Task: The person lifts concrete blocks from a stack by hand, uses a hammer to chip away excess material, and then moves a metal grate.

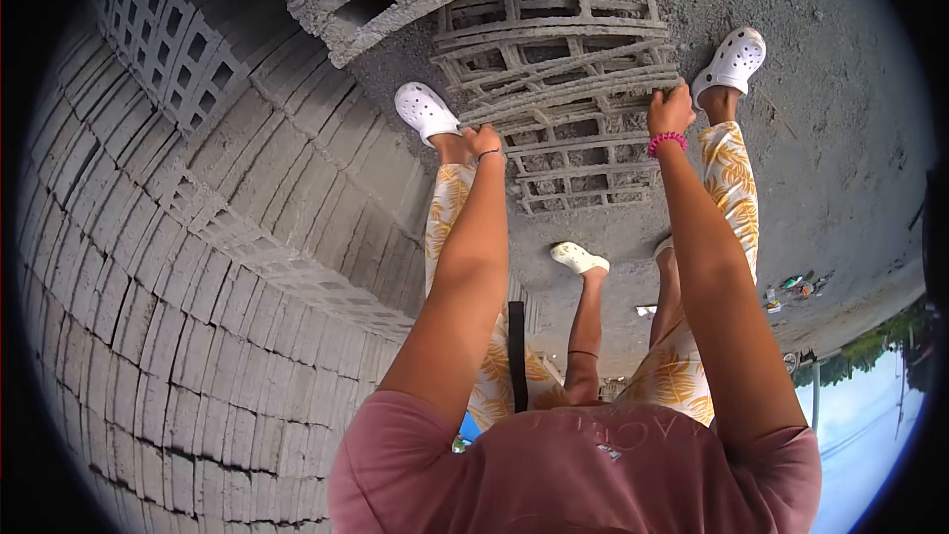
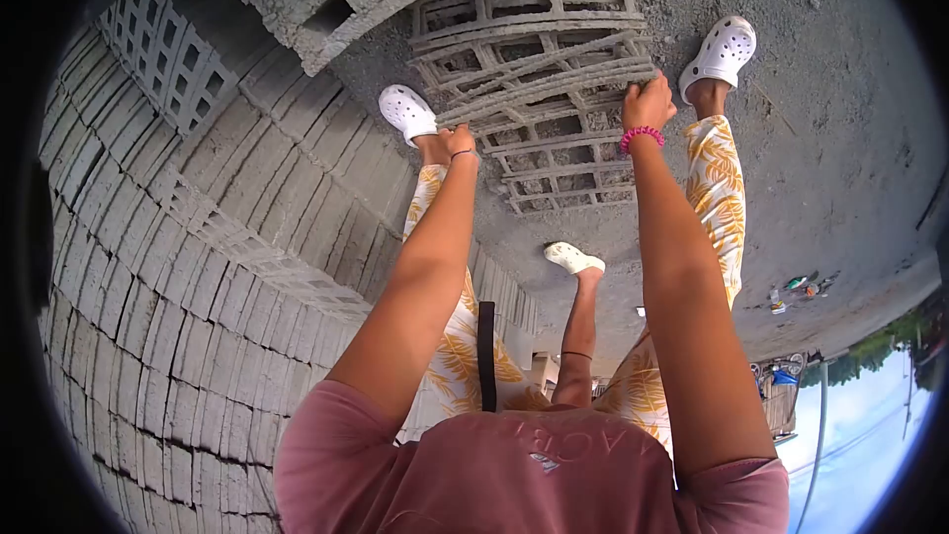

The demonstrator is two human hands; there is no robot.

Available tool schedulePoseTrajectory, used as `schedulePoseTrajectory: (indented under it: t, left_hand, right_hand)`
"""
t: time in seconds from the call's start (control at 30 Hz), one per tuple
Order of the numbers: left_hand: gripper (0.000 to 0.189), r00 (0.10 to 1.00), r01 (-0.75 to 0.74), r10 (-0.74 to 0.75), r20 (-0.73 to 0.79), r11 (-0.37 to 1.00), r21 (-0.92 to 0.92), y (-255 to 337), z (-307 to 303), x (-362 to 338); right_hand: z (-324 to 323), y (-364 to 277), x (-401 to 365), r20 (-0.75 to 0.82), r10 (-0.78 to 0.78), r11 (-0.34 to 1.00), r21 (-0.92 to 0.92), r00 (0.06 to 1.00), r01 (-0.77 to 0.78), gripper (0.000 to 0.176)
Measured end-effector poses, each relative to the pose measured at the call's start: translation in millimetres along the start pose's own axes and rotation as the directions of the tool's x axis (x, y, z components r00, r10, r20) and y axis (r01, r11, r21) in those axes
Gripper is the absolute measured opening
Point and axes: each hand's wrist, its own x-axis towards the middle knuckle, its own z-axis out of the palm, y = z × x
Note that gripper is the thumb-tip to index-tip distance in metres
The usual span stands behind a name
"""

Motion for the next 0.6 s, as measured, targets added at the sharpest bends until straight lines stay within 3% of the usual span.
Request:
schedulePoseTrajectory:
  t: [0.03, 0.1, 0.2, 0.23, 0.3, 0.4, 0.47, 0.5, 0.53, 0.6]
  left_hand:
    - [0.027, 0.994, 0.103, -0.107, 0.027, 0.989, 0.107, 27, -3, -15]
    - [0.028, 1.000, 0.030, -0.030, -0.005, 0.998, 0.061, 7, 16, -6]
    - [0.029, 0.996, -0.090, 0.082, -0.044, 0.962, -0.256, -14, 35, 5]
    - [0.027, 0.975, -0.196, 0.175, -0.134, 0.968, -0.159, -21, 39, 8]
    - [0.032, 0.986, -0.001, 0.045, 0.161, 0.964, -0.265, -13, 24, 0]
    - [0.041, 0.979, -0.189, 0.191, 0.073, 0.982, -0.021, -12, 24, 1]
    - [0.046, 0.990, -0.096, 0.097, 0.102, 0.995, -0.014, -19, 28, 11]
    - [0.048, 0.992, -0.047, 0.048, 0.114, 0.999, -0.008, -29, 32, 19]
    - [0.054, 0.986, 0.125, -0.127, 0.104, 0.992, 0.025, -55, 45, 36]
    - [0.057, 0.979, 0.202, -0.192, 0.062, 0.931, -0.305, -28, 46, 13]
  right_hand:
    - [1, -7, 0, -0.021, -0.001, 0.998, -0.055, 1.000, 0.000, 0.036]
    - [7, -17, 1, -0.078, 0.011, 0.999, -0.037, 0.997, -0.014, 0.042]
    - [20, -21, 8, -0.171, 0.055, 0.997, -0.046, 0.984, -0.063, 0.048]
    - [24, -21, 8, -0.205, 0.058, 0.997, -0.029, 0.977, -0.065, 0.049]
    - [34, -22, 8, -0.276, 0.065, 0.998, 0.009, 0.959, -0.065, 0.051]
    - [39, -18, 16, -0.169, 0.135, 0.986, -0.077, 0.976, -0.150, 0.057]
    - [34, -15, 26, -0.005, 0.240, 0.965, -0.109, 0.971, -0.239, 0.055]
    - [35, -11, 30, -0.022, 0.214, 0.971, -0.108, 0.977, -0.215, 0.052]
    - [38, -5, 34, -0.037, 0.188, 0.976, -0.109, 0.982, -0.191, 0.049]
    - [39, 0, 38, -0.021, 0.185, 0.981, -0.048, 0.982, -0.186, 0.042]
